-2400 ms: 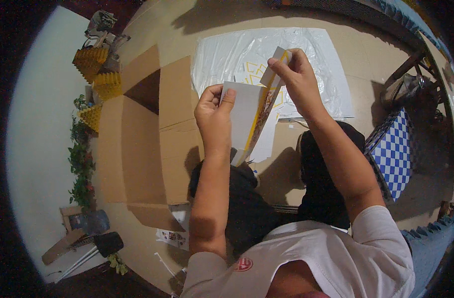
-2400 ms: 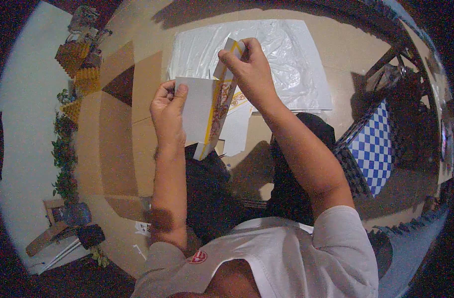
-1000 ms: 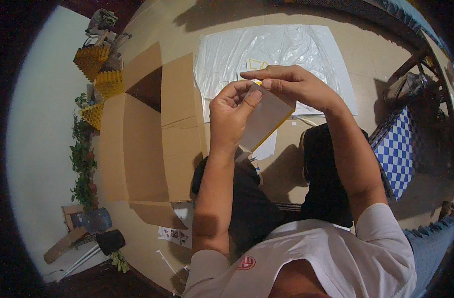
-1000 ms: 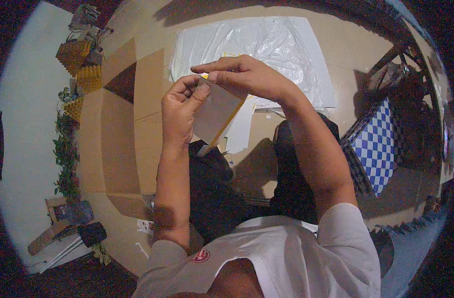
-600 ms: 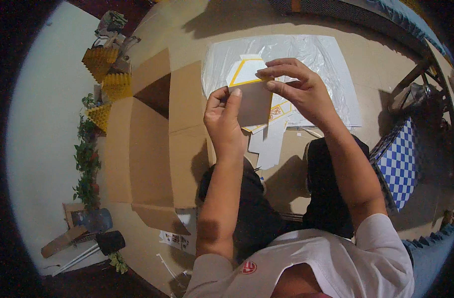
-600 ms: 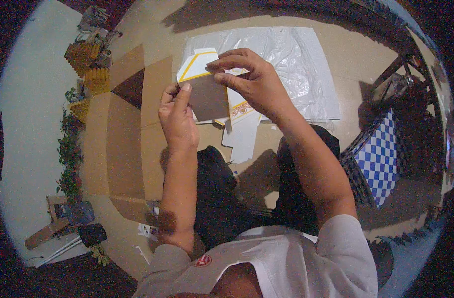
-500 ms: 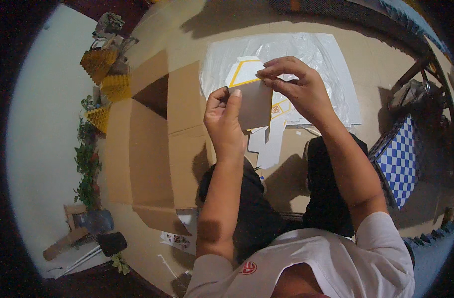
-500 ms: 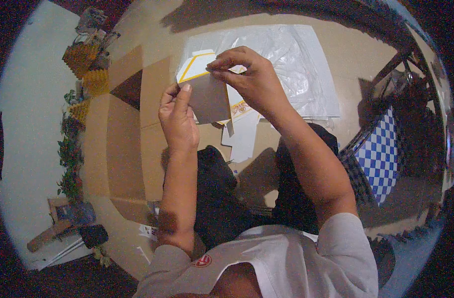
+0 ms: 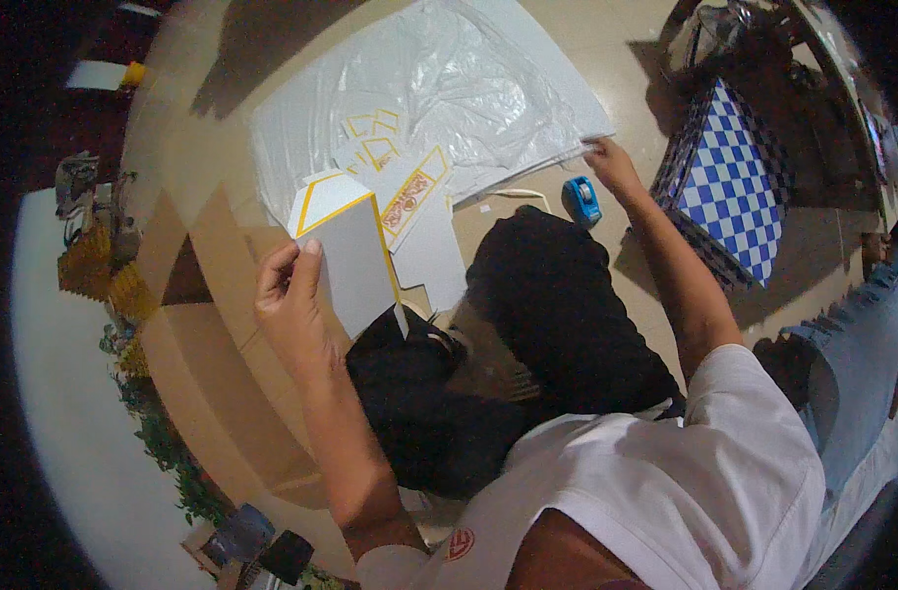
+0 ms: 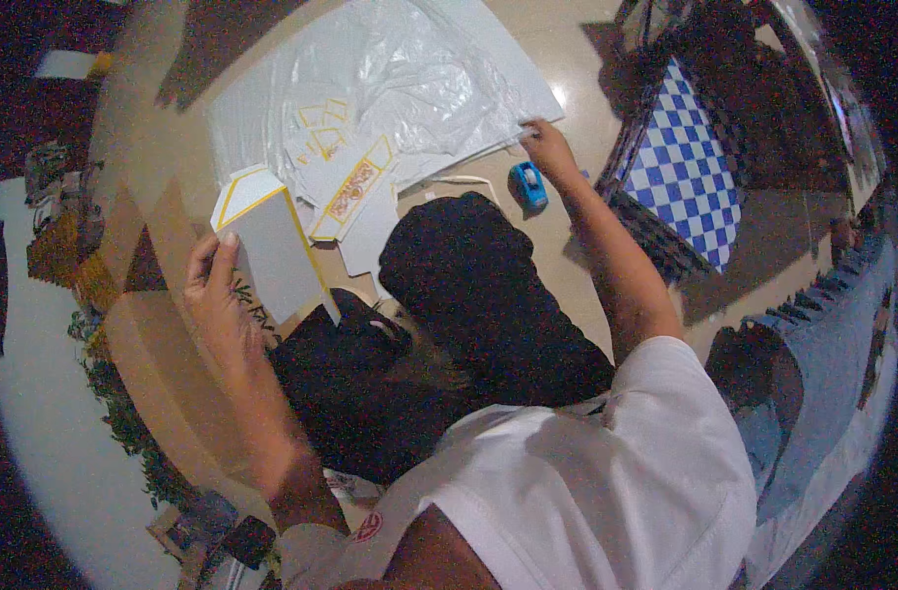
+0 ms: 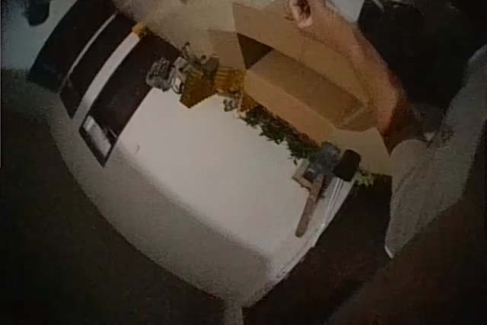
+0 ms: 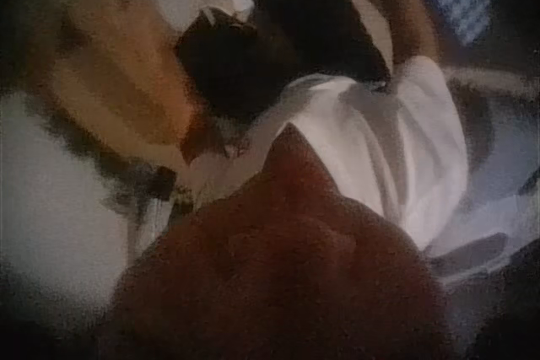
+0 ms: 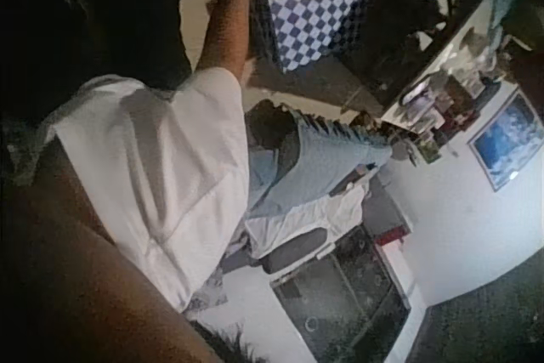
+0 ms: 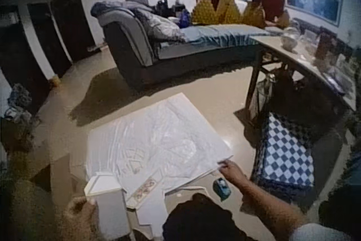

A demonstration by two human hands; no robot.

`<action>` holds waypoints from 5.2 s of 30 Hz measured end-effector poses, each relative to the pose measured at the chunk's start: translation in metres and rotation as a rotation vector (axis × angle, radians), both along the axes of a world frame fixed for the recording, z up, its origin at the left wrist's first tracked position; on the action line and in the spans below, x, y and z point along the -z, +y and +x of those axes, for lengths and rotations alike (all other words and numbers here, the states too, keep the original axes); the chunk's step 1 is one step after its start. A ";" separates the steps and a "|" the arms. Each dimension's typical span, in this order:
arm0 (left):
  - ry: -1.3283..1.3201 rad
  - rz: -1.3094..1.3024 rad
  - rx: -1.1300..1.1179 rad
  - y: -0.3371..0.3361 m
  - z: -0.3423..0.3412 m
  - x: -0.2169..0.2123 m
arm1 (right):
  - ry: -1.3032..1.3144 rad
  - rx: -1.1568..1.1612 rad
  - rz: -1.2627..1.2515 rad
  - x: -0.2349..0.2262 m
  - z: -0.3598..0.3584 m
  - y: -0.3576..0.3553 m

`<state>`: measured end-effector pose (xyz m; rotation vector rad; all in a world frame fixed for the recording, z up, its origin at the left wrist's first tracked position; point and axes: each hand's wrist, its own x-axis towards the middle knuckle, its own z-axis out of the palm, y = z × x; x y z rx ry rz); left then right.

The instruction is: The person sits on the floor and assembles small rectangular boxes from flat printed cardboard sheets. They fold the sheets along pre-scored lines and use a tape dispenser to secure the edges, creating finished boxes.

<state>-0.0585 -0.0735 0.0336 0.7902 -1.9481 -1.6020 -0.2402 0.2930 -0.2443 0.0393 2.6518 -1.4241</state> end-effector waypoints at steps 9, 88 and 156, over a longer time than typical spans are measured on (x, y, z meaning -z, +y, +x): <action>-0.291 0.082 0.104 0.019 -0.008 0.006 | -0.529 0.159 -0.099 0.141 0.089 0.048; 0.418 -0.358 0.040 0.049 0.017 -0.017 | -0.150 -0.340 -1.043 -0.302 0.132 -0.220; 0.010 -0.218 0.588 0.017 0.032 -0.021 | -0.318 -0.808 -0.428 -0.291 0.105 -0.181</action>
